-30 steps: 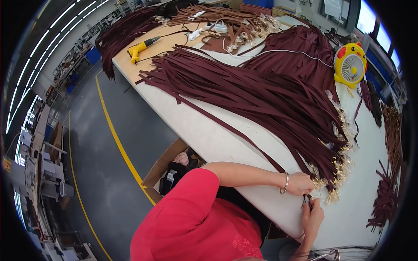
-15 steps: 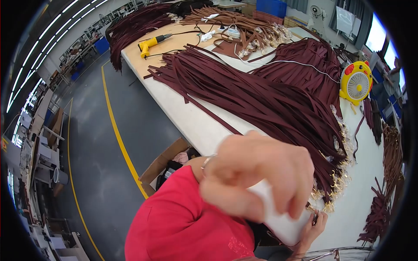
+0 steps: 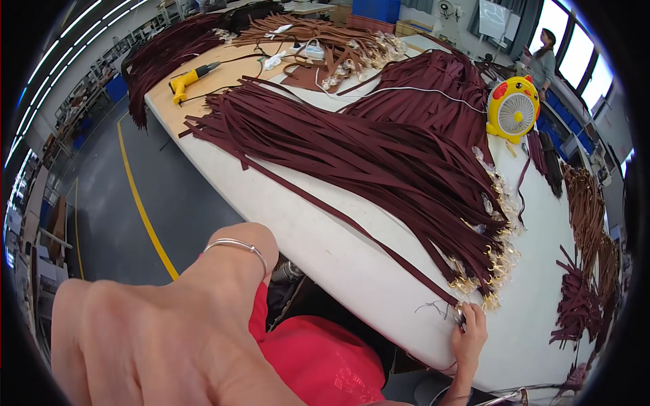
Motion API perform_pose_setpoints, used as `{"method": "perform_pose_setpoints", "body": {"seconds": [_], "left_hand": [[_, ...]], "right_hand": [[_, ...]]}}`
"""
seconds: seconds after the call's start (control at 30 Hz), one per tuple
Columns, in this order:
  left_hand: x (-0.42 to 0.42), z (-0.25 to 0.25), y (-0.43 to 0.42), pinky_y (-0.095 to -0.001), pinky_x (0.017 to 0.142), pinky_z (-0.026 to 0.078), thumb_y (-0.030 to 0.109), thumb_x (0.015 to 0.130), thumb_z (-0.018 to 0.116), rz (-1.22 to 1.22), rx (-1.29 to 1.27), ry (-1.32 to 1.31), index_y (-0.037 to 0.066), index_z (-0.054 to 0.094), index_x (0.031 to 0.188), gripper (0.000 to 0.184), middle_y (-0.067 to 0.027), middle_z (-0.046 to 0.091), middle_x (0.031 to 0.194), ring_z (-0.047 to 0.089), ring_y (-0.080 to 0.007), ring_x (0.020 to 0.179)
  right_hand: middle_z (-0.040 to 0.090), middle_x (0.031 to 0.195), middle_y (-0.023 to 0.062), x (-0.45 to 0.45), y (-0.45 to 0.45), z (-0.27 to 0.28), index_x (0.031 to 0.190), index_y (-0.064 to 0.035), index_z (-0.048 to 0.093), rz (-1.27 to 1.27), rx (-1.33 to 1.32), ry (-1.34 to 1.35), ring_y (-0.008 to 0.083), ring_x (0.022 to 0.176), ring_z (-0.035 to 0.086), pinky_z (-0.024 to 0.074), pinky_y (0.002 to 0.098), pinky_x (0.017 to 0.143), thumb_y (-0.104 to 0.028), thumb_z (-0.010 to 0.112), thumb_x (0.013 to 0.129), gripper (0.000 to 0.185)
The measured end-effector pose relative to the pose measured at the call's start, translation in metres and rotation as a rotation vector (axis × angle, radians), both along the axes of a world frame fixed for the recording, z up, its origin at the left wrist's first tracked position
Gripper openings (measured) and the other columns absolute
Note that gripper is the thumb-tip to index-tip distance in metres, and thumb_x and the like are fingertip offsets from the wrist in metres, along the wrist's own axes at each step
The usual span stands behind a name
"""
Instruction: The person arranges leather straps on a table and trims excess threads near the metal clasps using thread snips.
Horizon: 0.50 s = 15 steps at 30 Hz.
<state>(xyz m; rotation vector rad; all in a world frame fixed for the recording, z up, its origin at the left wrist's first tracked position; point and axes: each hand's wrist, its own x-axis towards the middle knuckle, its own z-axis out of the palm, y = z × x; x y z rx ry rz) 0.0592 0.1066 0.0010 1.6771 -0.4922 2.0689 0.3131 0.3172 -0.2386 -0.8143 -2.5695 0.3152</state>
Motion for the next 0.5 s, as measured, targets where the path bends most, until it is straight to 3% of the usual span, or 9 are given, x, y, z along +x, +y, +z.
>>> {"method": "perform_pose_setpoints", "body": {"seconds": [0.17,0.2,0.33,0.37,0.4,0.43,0.5], "left_hand": [[-0.025,-0.01,0.002,-0.0308,0.05,0.046,0.01,0.082,0.048,0.119,-0.104,0.07,0.011,0.038,0.054,0.03,-0.0044,0.045,0.051,0.045,-0.0156,0.046],[-0.031,-0.012,0.003,-0.032,0.052,0.046,0.011,0.083,0.048,0.136,-0.121,0.085,0.01,0.04,0.056,0.029,-0.0054,0.046,0.053,0.046,-0.0169,0.048],[-0.049,-0.03,0.008,-0.0367,0.058,0.044,0.015,0.088,0.048,0.132,-0.221,0.188,0.005,0.046,0.063,0.027,-0.009,0.054,0.06,0.052,-0.022,0.057],[-0.049,-0.058,0.03,-0.035,0.059,0.045,0.012,0.084,0.05,0.413,-0.384,0.236,0.003,0.052,0.071,0.016,-0.0092,0.056,0.065,0.054,-0.0207,0.062],[-0.048,-0.08,0.045,-0.0347,0.063,0.045,0.009,0.08,0.054,0.682,-0.75,0.53,0.0,0.058,0.084,0.01,-0.0094,0.058,0.073,0.055,-0.0224,0.068],[-0.039,-0.115,0.074,-0.035,0.069,0.045,0.007,0.077,0.059,0.805,-0.85,0.779,-0.001,0.057,0.097,0.022,-0.0105,0.059,0.083,0.055,-0.0248,0.076],[-0.019,-0.193,0.114,-0.0355,0.076,0.043,0.008,0.071,0.066,1.114,-0.664,1.119,0.001,0.052,0.109,0.04,-0.0105,0.058,0.099,0.053,-0.0268,0.091]], "right_hand": [[0.055,0.099,0.0108,-0.011,0.003,0.011,0.106,-0.0077,0.056,0.046,0.087,-0.109,0.0288,0.091,0.053,0.0467,0.038,0.068,0.004,0.056,0.058,0.049],[0.056,0.091,0.0084,-0.01,0.007,0.005,0.103,-0.0082,0.057,0.034,0.118,-0.115,0.027,0.088,0.053,0.0458,0.0381,0.063,0.002,0.057,0.059,0.046],[0.056,0.079,0.0066,-0.013,0.013,0.009,0.096,-0.0081,0.057,0.058,0.105,-0.134,0.0256,0.083,0.054,0.0451,0.0377,0.061,0.0,0.057,0.06,0.037],[0.056,0.076,0.0062,-0.014,0.015,0.011,0.093,-0.0076,0.057,0.064,0.089,-0.111,0.0253,0.081,0.054,0.045,0.0374,0.061,-0.001,0.057,0.06,0.034],[0.056,0.076,0.0073,-0.013,0.018,0.012,0.092,-0.0066,0.057,0.065,0.023,-0.09,0.0265,0.079,0.054,0.0449,0.0374,0.061,-0.001,0.057,0.06,0.033],[0.057,0.076,0.0083,-0.011,0.022,0.01,0.091,-0.0057,0.057,0.066,-0.049,-0.07,0.0277,0.077,0.055,0.0449,0.0375,0.062,-0.001,0.058,0.06,0.032],[0.056,0.074,0.005,-0.007,0.032,0.005,0.091,-0.0038,0.056,0.04,-0.151,-0.033,0.023,0.071,0.054,0.0434,0.0345,0.06,-0.002,0.057,0.064,0.027]]}}
